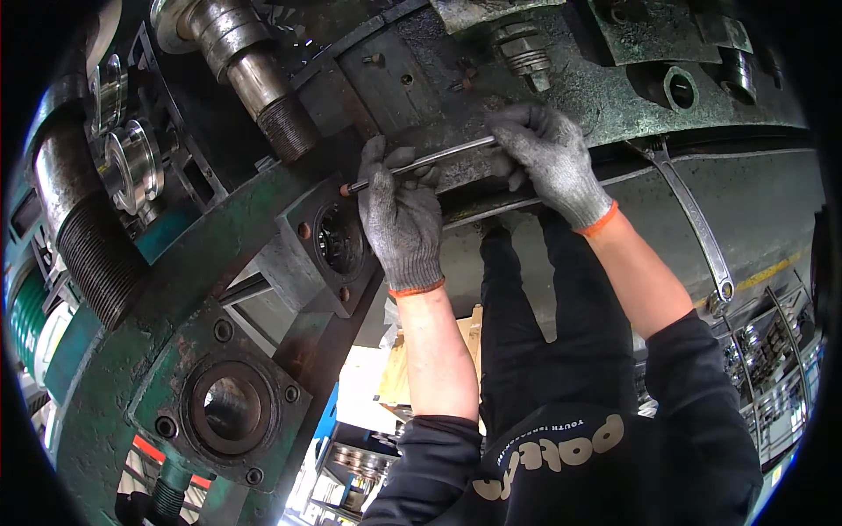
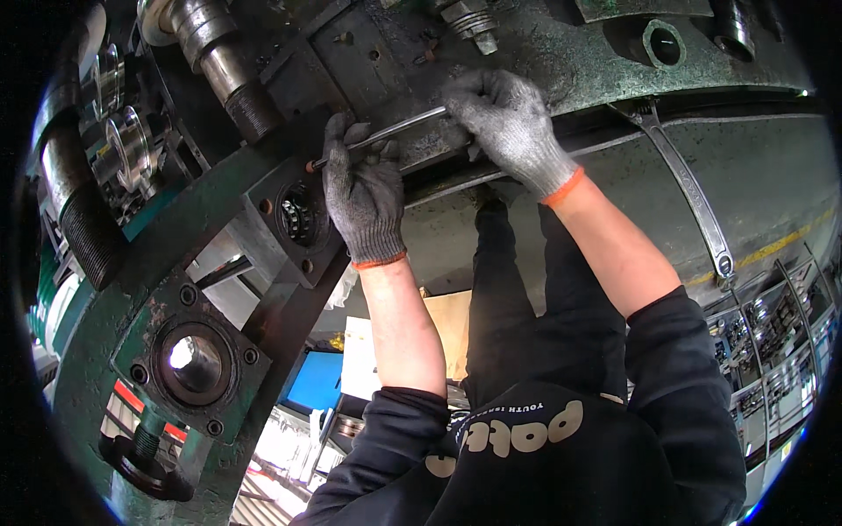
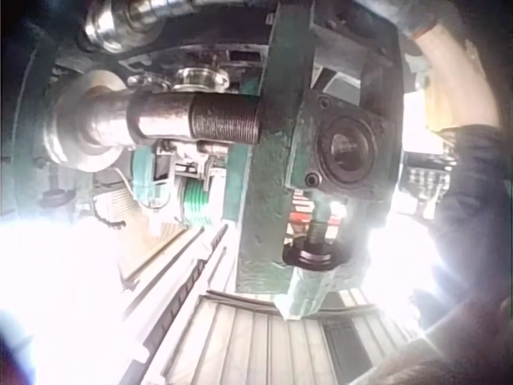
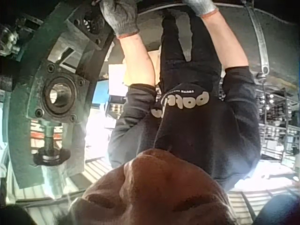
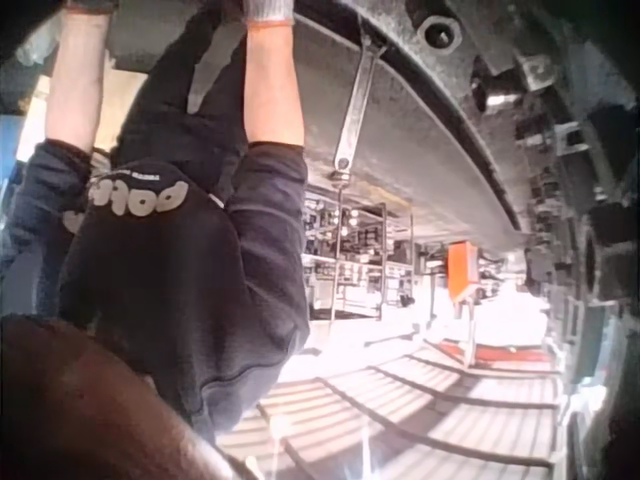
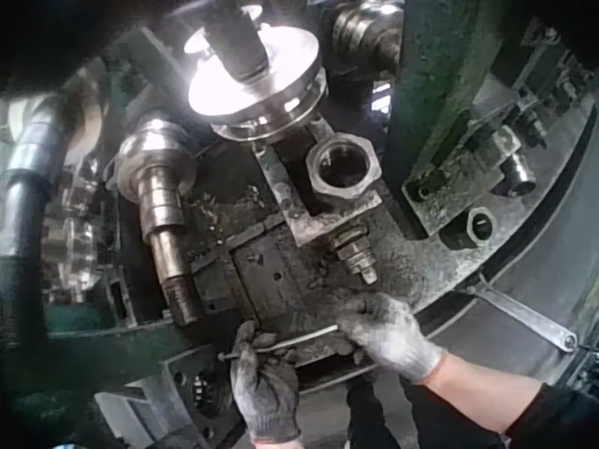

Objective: Tightening bolts and adjusting components of a large industrial machine using an adjustable wrench.

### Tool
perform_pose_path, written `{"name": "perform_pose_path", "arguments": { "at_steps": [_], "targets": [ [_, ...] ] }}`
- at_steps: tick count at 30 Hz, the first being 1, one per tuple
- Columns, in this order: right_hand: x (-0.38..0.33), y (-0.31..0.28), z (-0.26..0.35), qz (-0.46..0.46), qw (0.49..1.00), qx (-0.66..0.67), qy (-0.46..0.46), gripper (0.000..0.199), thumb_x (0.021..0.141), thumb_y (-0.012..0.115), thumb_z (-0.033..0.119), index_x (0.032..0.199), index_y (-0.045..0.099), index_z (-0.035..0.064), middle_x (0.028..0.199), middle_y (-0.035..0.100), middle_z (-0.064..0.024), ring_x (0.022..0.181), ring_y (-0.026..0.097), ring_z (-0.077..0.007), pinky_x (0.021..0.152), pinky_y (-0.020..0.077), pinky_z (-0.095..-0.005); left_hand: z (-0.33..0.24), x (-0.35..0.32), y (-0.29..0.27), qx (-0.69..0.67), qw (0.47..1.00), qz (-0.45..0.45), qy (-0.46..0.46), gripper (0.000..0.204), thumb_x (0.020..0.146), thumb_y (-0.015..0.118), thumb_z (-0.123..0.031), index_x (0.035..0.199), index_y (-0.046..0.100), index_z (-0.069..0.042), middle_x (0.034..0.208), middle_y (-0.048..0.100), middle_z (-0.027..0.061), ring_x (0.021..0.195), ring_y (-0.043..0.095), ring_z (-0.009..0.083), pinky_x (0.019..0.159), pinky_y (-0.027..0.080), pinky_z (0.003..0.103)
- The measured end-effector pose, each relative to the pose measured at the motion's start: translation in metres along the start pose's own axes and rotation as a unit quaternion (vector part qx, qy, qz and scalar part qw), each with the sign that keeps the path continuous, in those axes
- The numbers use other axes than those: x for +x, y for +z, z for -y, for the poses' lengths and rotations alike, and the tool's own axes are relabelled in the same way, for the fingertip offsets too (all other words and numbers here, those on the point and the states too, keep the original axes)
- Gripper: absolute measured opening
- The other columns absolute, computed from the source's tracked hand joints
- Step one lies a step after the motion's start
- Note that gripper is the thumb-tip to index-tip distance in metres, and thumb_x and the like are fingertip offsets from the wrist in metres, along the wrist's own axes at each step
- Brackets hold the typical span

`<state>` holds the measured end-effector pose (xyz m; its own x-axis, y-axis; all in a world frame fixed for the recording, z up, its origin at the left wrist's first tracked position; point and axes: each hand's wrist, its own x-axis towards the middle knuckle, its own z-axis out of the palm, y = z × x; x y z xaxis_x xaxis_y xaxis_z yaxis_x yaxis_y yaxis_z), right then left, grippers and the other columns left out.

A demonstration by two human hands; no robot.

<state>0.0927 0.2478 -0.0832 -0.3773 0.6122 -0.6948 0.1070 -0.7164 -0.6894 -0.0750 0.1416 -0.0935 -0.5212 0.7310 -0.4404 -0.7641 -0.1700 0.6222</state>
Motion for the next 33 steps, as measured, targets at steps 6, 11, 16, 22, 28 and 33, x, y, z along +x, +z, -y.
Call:
{"name": "perform_pose_path", "arguments": {
  "at_steps": [6,11,16,22,28,33],
  "targets": [
    [0.004,0.001,-0.005,-0.04,0.996,0.078,-0.012,0.02,0.099,0.059,0.016,0.109,0.064,-0.0007,0.075,0.068,-0.0087,0.052,0.057,-0.0091,0.044,0.0462,-0.0206,0.002,0.002,-0.005,0.039,0.999,-0.012,0.021,0.05,0.097,0.065,-0.011,0.14,0.044,0.003,0.107,0.068,0.0153,0.088,0.068,0.0234,0.082,0.056,0.038],
    [0.016,-0.027,-0.003,0.099,0.951,0.241,0.167,0.022,0.1,0.059,0.019,0.109,0.065,-0.0003,0.076,0.069,-0.0097,0.054,0.059,-0.0108,0.047,0.0477,-0.0224,-0.001,0.001,-0.01,0.067,0.997,0.002,0.024,0.049,0.097,0.065,-0.013,0.138,0.045,0.003,0.104,0.068,0.0143,0.087,0.068,0.0229,0.08,0.056,0.036],
    [0.004,-0.022,0.019,0.146,0.972,0.112,0.147,0.024,0.1,0.06,0.02,0.111,0.065,-0.0008,0.083,0.072,-0.0117,0.059,0.063,-0.0129,0.052,0.0491,-0.0239,0.001,-0.002,0.005,0.065,0.998,-0.006,0.02,0.048,0.097,0.066,-0.013,0.137,0.045,0.003,0.1,0.068,0.0137,0.086,0.068,0.0216,0.078,0.057,0.033],
    [-0.013,-0.015,0.03,0.085,0.994,-0.065,0.026,0.023,0.097,0.06,0.017,0.111,0.066,-0.0006,0.091,0.072,-0.0126,0.062,0.064,-0.0141,0.053,0.0501,-0.025,0.003,-0.006,-0.001,0.051,0.998,-0.031,0.003,0.046,0.098,0.064,-0.011,0.137,0.045,0.003,0.099,0.068,0.0136,0.085,0.069,0.0208,0.077,0.057,0.03],
    [-0.021,-0.022,0.024,0.126,0.991,0.003,0.054,0.022,0.091,0.062,0.011,0.109,0.067,0.0007,0.097,0.071,-0.0113,0.064,0.064,-0.0148,0.053,0.0518,-0.0261,-0.005,-0.007,-0.007,0.101,0.993,-0.058,0.006,0.042,0.099,0.063,-0.009,0.135,0.047,0.004,0.103,0.068,0.0139,0.085,0.069,0.0212,0.077,0.057,0.028],
    [0.0,-0.034,-0.004,0.167,0.974,0.001,0.15,0.027,0.085,0.065,0.003,0.111,0.067,0.0024,0.115,0.07,-0.0119,0.086,0.07,-0.0237,0.065,0.0555,-0.0301,-0.002,-0.008,0.002,0.076,0.997,-0.031,0.004,0.04,0.099,0.063,-0.011,0.134,0.049,0.003,0.105,0.068,0.0131,0.088,0.069,0.0221,0.078,0.058,0.029]
  ]
}}
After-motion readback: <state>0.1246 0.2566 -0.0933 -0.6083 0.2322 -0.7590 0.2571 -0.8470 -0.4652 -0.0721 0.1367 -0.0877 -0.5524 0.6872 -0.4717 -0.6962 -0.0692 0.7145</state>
